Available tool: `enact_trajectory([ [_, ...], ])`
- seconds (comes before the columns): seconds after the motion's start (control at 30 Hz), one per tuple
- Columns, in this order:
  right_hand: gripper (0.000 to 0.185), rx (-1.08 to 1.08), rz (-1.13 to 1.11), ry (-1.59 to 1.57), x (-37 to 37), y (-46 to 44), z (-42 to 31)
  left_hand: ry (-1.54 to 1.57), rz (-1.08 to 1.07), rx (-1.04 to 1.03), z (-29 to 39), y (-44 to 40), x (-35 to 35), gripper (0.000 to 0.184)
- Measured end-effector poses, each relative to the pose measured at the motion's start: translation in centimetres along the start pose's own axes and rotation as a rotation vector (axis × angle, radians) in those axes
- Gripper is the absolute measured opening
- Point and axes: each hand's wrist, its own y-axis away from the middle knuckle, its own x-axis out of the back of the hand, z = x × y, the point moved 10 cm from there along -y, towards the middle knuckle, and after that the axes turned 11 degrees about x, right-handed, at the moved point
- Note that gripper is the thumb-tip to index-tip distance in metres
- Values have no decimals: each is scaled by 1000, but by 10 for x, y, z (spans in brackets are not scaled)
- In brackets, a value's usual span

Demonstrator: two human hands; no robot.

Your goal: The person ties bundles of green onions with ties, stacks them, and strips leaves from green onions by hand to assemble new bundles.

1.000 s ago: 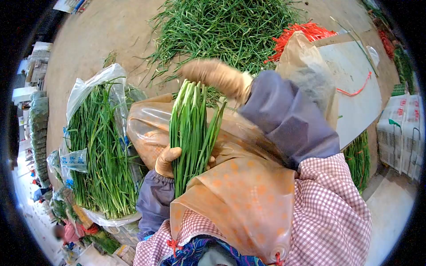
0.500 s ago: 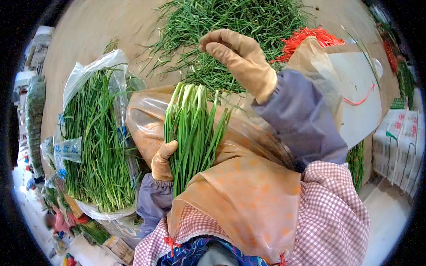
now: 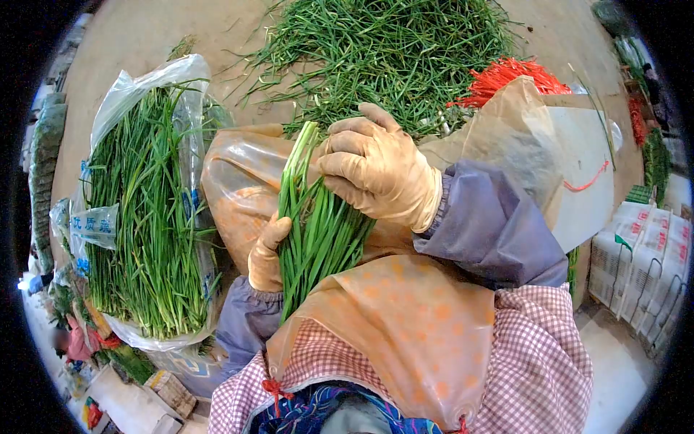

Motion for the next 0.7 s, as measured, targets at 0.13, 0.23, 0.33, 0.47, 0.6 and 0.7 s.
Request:
enact_trajectory([
  [0.13,25,-4,-96,-45,1,-9,-3,16,93,-59,3,1,9,63],
  [0.23,25,39,-88,-98,-4,-9,-9,27,101,-92,8,3,13,60],
  [0.33,26,45,-97,-154,-5,-1,-12,64,84,-90,9,1,11,56],
  [0.47,25,23,-124,-215,-2,3,-9,112,91,-79,6,1,19,52],
  [0.6,27,-101,-156,-255,-8,1,-3,140,34,-65,4,2,22,48],
  [0.7,32,-206,-270,-170,-20,-12,-8,113,135,-82,5,1,23,47],
])
